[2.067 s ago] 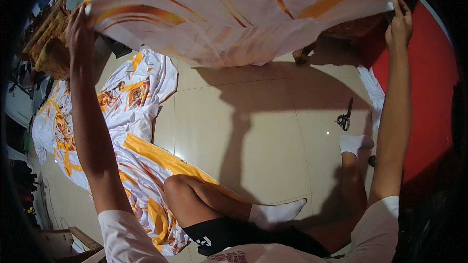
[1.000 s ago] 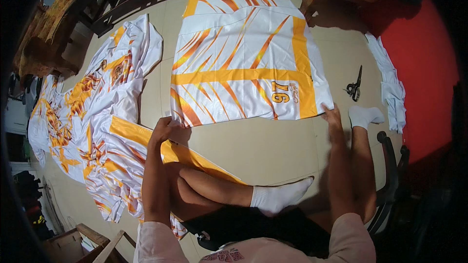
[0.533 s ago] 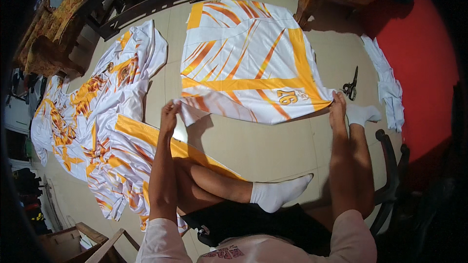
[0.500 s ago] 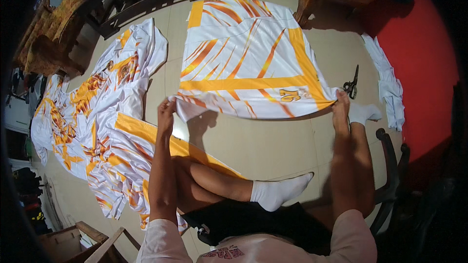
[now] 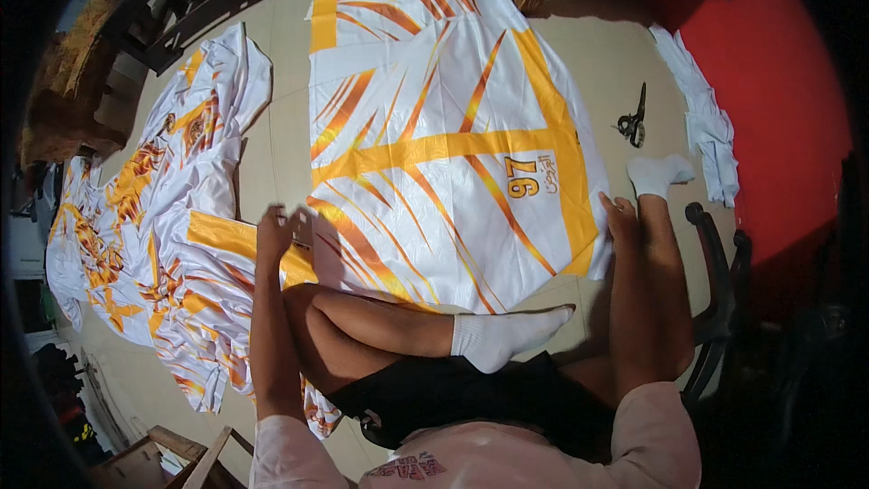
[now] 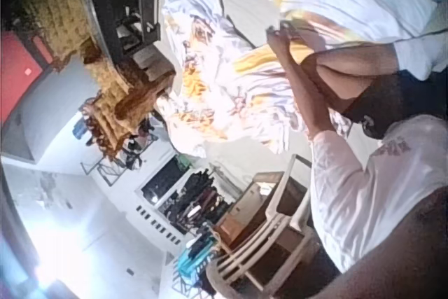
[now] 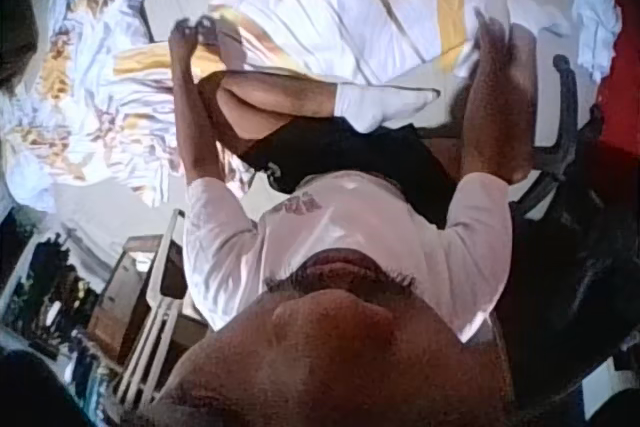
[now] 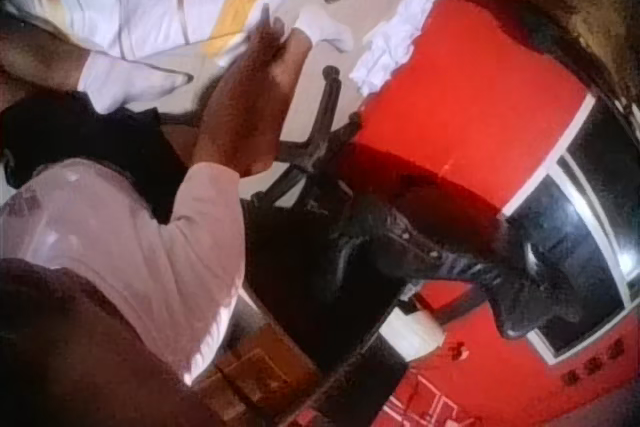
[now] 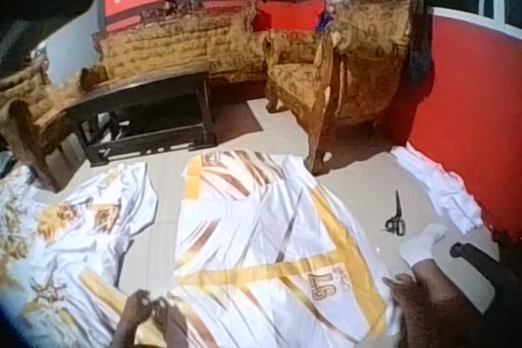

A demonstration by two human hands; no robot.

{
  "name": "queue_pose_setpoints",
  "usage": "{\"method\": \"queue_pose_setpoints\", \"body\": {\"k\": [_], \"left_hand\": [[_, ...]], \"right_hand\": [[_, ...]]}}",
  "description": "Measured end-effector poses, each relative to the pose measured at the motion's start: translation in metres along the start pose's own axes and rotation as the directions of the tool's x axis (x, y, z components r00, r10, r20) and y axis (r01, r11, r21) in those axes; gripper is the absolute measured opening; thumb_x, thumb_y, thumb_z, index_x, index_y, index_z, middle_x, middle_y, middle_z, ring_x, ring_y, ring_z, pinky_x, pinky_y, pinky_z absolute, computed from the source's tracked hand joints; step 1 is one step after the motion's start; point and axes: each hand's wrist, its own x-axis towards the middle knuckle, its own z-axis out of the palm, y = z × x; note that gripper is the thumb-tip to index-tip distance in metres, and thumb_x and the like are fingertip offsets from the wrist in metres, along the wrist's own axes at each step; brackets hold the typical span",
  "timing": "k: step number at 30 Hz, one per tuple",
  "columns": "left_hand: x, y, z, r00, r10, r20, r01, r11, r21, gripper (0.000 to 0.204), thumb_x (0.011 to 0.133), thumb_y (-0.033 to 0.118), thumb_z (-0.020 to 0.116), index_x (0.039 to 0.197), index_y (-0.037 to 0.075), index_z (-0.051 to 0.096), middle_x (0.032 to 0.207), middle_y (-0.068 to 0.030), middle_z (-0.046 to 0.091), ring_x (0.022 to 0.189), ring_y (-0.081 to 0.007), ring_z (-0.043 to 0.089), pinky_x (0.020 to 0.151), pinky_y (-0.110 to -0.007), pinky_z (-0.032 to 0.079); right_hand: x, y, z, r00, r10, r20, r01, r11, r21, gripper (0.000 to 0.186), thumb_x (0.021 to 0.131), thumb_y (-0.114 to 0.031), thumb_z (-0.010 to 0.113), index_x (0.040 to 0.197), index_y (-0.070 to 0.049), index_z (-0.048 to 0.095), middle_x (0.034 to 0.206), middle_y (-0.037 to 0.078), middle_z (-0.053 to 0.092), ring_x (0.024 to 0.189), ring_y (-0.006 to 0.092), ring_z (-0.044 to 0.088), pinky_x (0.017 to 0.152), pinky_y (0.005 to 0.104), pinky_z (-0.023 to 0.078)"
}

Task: The person sits on the floor and uses scissors to cut a large piece of white and yellow patterned fabric. They repeatedly smooth the fabric with their hands, make cuts along the material, and flip the fabric over to work on different sections.

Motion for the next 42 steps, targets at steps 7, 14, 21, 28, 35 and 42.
{"method": "queue_pose_setpoints", "body": {"k": [7, 14, 21, 28, 35, 42], "left_hand": [[0.142, 0.086, 0.081, 0.946, 0.209, -0.249, -0.228, 0.972, -0.051, 0.044, 0.097, 0.026, 0.067, 0.131, 0.000, 0.057, 0.128, -0.0267, 0.060, 0.119, -0.0436, 0.059, 0.101, -0.047, 0.049], [0.312, 0.088, 0.111, 0.871, 0.394, -0.293, -0.309, 0.904, 0.295, 0.052, 0.095, 0.041, 0.064, 0.136, 0.009, 0.056, 0.139, -0.0219, 0.055, 0.124, -0.0443, 0.057, 0.102, -0.052, 0.050], [0.384, 0.105, 0.116, 0.953, -0.209, -0.220, 0.270, 0.914, 0.302, 0.066, 0.089, 0.056, 0.065, 0.128, 0.003, 0.062, 0.131, -0.0242, 0.062, 0.123, -0.0409, 0.060, 0.100, -0.055, 0.050], [0.451, -0.075, 0.031, 0.930, -0.237, -0.281, 0.343, 0.834, 0.432, 0.051, 0.091, 0.046, 0.061, 0.115, 0.002, 0.071, 0.113, -0.0246, 0.073, 0.104, -0.0406, 0.072, 0.090, -0.051, 0.056], [0.463, 0.058, 0.090, 0.995, -0.099, -0.011, 0.098, 0.967, 0.236, 0.057, 0.089, 0.056, 0.066, 0.111, 0.004, 0.077, 0.110, -0.0227, 0.074, 0.104, -0.0391, 0.071, 0.089, -0.047, 0.055], [0.494, 0.024, 0.069, 0.987, -0.138, -0.085, 0.156, 0.950, 0.270, 0.056, 0.093, 0.056, 0.063, 0.117, 0.006, 0.075, 0.120, -0.0210, 0.072, 0.112, -0.0395, 0.068, 0.100, -0.045, 0.052]], "right_hand": [[0.007, -0.005, -0.021, 0.874, -0.449, -0.186, 0.438, 0.894, -0.097, 0.053, 0.080, -0.019, 0.078, 0.123, 0.005, 0.060, 0.121, 0.024, 0.062, 0.118, 0.0373, 0.060, 0.104, 0.0428, 0.046], [0.110, -0.158, 0.049, 0.717, -0.697, -0.020, 0.696, 0.715, 0.065, 0.055, 0.093, -0.027, 0.070, 0.136, 0.003, 0.056, 0.139, 0.025, 0.056, 0.134, 0.0393, 0.051, 0.115, 0.0449, 0.039], [0.223, -0.255, 0.086, 0.937, -0.345, 0.061, 0.349, 0.899, -0.266, 0.064, 0.092, -0.040, 0.068, 0.138, 0.002, 0.056, 0.139, 0.027, 0.058, 0.130, 0.0398, 0.056, 0.111, 0.0445, 0.043], [0.246, -0.350, 0.152, 0.782, -0.545, 0.304, 0.591, 0.803, -0.081, 0.048, 0.089, -0.035, 0.066, 0.115, 0.006, 0.069, 0.114, 0.030, 0.069, 0.112, 0.0435, 0.066, 0.098, 0.0460, 0.051], [0.298, -0.311, 0.118, 0.993, -0.110, -0.049, 0.087, 0.937, -0.337, 0.044, 0.089, -0.031, 0.062, 0.114, 0.004, 0.072, 0.115, 0.028, 0.071, 0.108, 0.0406, 0.069, 0.096, 0.0478, 0.052], [0.280, -0.341, 0.143, 0.970, -0.077, 0.232, 0.054, 0.993, 0.105, 0.053, 0.085, -0.047, 0.073, 0.105, 0.002, 0.076, 0.101, 0.015, 0.074, 0.094, 0.0269, 0.070, 0.087, 0.0389, 0.052]]}}
